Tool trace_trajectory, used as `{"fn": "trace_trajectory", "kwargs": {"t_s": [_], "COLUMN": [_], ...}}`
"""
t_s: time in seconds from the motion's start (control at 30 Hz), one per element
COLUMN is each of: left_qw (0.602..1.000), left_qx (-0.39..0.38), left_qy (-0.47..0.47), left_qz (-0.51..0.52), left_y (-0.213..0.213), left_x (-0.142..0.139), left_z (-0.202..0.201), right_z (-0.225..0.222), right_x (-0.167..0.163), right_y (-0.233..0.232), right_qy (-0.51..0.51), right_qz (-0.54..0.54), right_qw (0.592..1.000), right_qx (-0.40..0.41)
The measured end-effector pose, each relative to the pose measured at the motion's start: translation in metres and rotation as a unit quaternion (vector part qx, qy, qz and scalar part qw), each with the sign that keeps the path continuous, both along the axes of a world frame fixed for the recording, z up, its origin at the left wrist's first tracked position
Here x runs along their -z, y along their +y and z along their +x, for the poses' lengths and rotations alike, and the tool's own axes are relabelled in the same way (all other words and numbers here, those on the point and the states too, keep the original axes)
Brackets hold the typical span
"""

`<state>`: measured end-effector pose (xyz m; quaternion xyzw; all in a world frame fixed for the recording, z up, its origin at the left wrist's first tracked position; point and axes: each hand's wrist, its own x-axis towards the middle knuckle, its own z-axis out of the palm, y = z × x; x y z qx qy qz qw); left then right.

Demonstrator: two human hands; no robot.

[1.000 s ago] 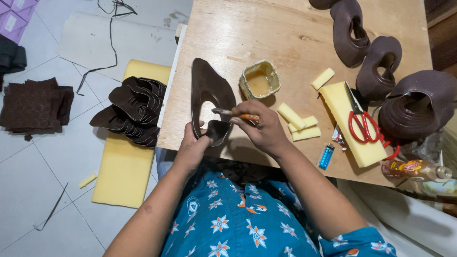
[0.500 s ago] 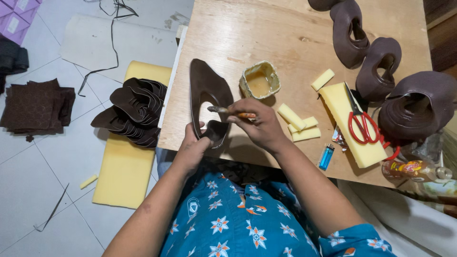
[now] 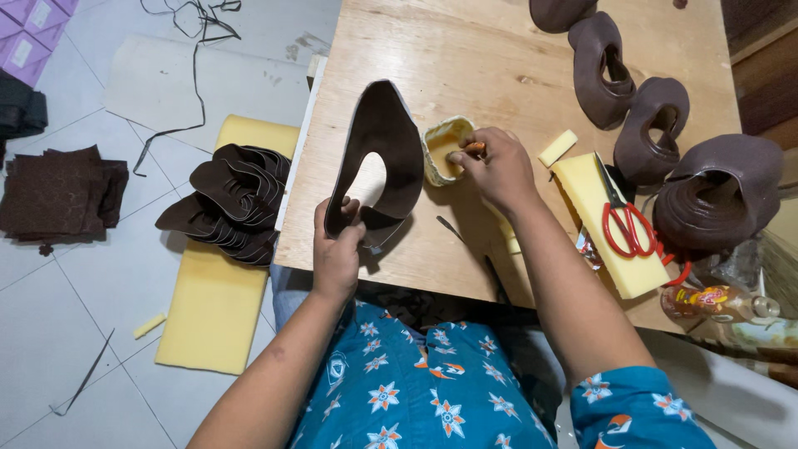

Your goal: The person applies adhesive with a brush to the edges of brown shoe upper pieces and places them on a wooden table. The person repeats this process for multiple pieces, handling each one individually.

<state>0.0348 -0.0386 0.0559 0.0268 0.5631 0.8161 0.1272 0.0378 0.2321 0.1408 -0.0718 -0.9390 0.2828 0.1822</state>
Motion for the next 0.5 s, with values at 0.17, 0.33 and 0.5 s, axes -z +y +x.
{"fn": "trace_trajectory", "kwargs": {"t_s": [0.17,0.33,0.5], "left_qw": [0.998,0.993,0.992], "left_qx": [-0.055,-0.101,-0.096], "left_qy": [-0.014,-0.047,-0.016], "left_qz": [-0.009,-0.044,-0.076], "left_y": [0.006,0.014,0.015], "left_x": [0.0,-0.004,-0.009], "left_z": [-0.001,-0.007,-0.006], "right_z": [0.02,0.048,0.066], "right_x": [-0.019,-0.042,-0.032], "right_y": [-0.002,-0.012,-0.045], "right_qy": [0.104,0.024,-0.033], "right_qz": [-0.021,-0.105,-0.391], "right_qw": [0.994,0.994,0.918], "right_qx": [0.007,-0.011,-0.05]}}
